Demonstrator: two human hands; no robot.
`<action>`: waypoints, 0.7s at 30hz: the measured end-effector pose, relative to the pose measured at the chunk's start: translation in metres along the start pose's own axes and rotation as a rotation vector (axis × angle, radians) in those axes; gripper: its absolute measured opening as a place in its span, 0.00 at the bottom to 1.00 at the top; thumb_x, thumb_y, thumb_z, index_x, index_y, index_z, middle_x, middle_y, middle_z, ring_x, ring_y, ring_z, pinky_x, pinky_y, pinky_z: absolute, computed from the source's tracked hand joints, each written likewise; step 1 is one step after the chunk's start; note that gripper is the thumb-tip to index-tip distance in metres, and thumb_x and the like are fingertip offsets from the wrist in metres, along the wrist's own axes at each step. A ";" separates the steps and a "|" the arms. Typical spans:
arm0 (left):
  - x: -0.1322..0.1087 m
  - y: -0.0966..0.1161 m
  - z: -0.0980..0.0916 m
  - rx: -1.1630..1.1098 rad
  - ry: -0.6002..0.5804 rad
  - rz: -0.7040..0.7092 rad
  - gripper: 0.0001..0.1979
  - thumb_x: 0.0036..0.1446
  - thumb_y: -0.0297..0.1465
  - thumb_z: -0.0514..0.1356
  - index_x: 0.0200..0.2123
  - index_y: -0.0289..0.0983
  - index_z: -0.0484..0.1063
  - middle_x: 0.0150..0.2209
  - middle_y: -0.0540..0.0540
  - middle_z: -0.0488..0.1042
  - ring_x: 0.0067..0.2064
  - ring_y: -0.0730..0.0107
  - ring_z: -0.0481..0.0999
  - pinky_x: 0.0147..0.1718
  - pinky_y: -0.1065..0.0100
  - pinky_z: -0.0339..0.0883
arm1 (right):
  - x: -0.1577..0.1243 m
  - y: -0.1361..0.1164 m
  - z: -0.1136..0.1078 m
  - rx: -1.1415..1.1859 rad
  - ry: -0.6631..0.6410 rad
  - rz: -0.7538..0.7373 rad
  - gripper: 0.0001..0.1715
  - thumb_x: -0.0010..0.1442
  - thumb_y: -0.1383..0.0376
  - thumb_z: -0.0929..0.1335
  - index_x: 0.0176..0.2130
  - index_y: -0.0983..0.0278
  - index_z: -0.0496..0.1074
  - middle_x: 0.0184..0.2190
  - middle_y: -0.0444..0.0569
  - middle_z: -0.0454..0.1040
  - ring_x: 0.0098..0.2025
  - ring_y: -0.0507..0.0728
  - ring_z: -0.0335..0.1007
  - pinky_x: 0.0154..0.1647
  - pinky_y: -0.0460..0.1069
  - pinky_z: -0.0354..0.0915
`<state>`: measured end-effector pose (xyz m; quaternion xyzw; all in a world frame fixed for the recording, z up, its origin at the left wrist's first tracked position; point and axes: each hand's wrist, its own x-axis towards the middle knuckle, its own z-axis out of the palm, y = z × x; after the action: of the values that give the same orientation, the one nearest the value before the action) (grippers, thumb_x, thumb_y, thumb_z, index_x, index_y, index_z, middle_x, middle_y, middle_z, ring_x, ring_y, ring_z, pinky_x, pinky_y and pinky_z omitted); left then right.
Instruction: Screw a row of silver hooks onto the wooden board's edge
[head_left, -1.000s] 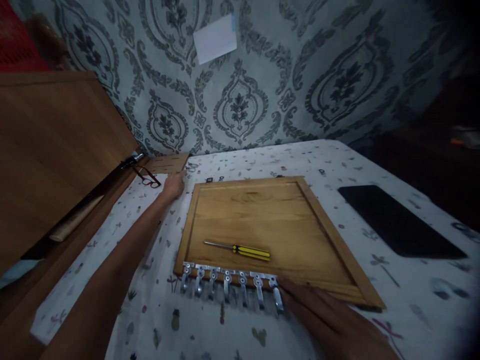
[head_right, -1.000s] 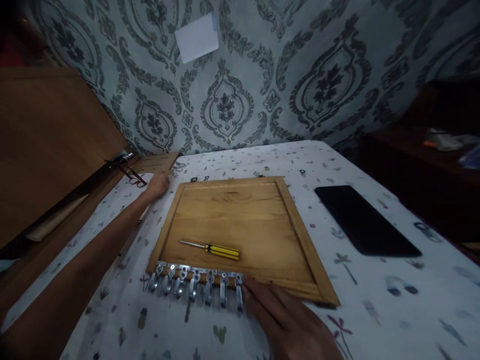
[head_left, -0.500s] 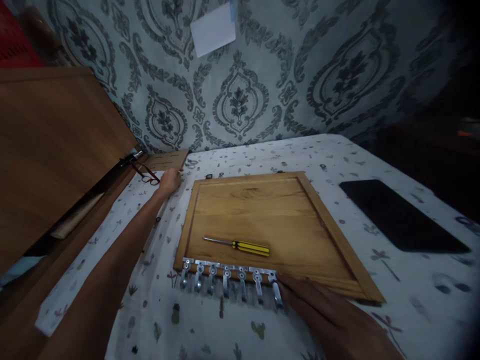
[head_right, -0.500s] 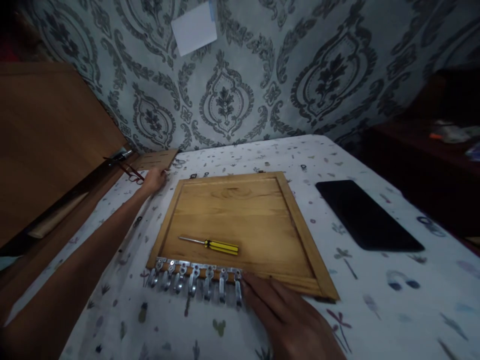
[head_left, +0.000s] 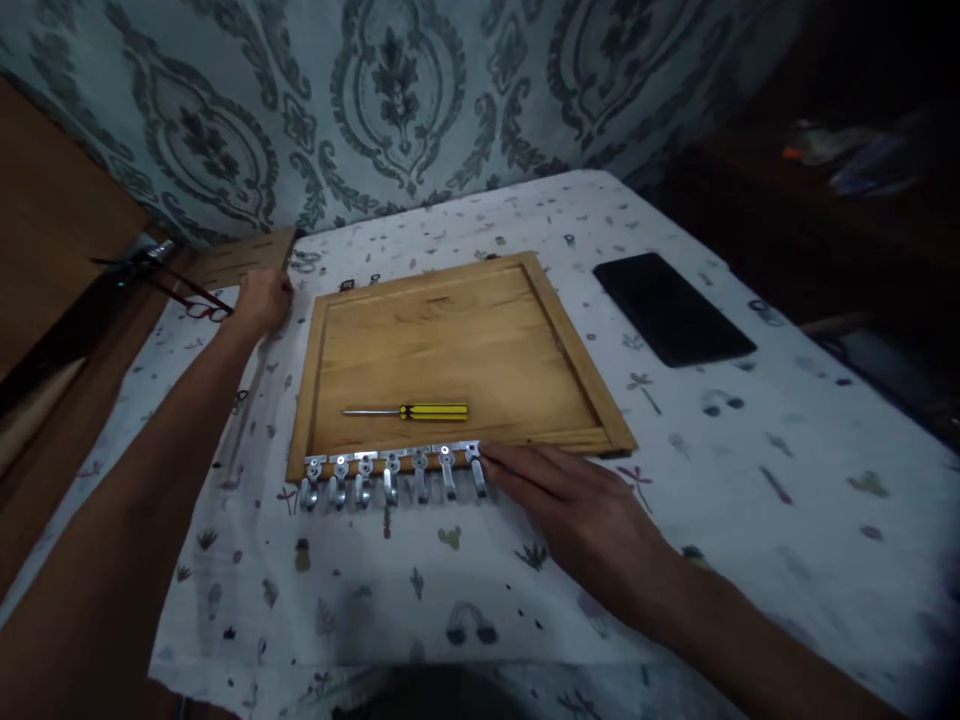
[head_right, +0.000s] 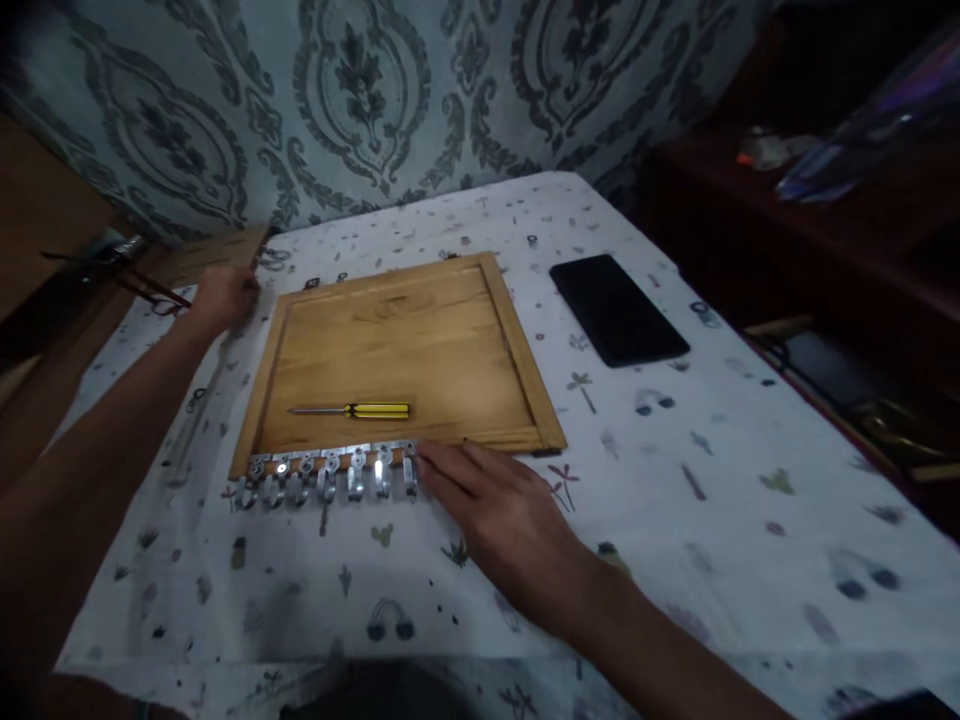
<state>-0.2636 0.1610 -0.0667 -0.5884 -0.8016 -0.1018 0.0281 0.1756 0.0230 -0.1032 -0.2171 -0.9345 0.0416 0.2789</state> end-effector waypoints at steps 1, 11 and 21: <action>-0.002 0.002 -0.001 -0.017 0.013 0.005 0.17 0.61 0.37 0.58 0.50 0.33 0.69 0.50 0.42 0.71 0.49 0.60 0.73 0.48 0.54 0.71 | 0.000 0.000 0.000 0.004 -0.002 0.006 0.25 0.59 0.82 0.58 0.48 0.70 0.74 0.49 0.54 0.76 0.42 0.56 0.74 0.40 0.53 0.75; -0.079 0.050 -0.024 -0.218 0.066 0.071 0.14 0.61 0.37 0.58 0.44 0.32 0.71 0.42 0.44 0.74 0.43 0.66 0.75 0.44 0.58 0.71 | -0.004 0.002 0.001 0.011 0.000 -0.021 0.23 0.59 0.80 0.58 0.50 0.73 0.71 0.50 0.57 0.75 0.45 0.60 0.73 0.42 0.55 0.74; -0.180 0.154 -0.050 -0.710 -0.591 0.347 0.06 0.54 0.32 0.60 0.34 0.38 0.76 0.27 0.51 0.74 0.27 0.76 0.71 0.25 0.75 0.64 | 0.000 0.001 -0.003 0.014 0.014 -0.008 0.23 0.58 0.80 0.58 0.47 0.72 0.73 0.48 0.57 0.76 0.42 0.58 0.73 0.40 0.54 0.74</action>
<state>-0.0661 0.0263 -0.0278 -0.6903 -0.5813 -0.1911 -0.3860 0.1778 0.0241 -0.1009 -0.2115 -0.9331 0.0455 0.2873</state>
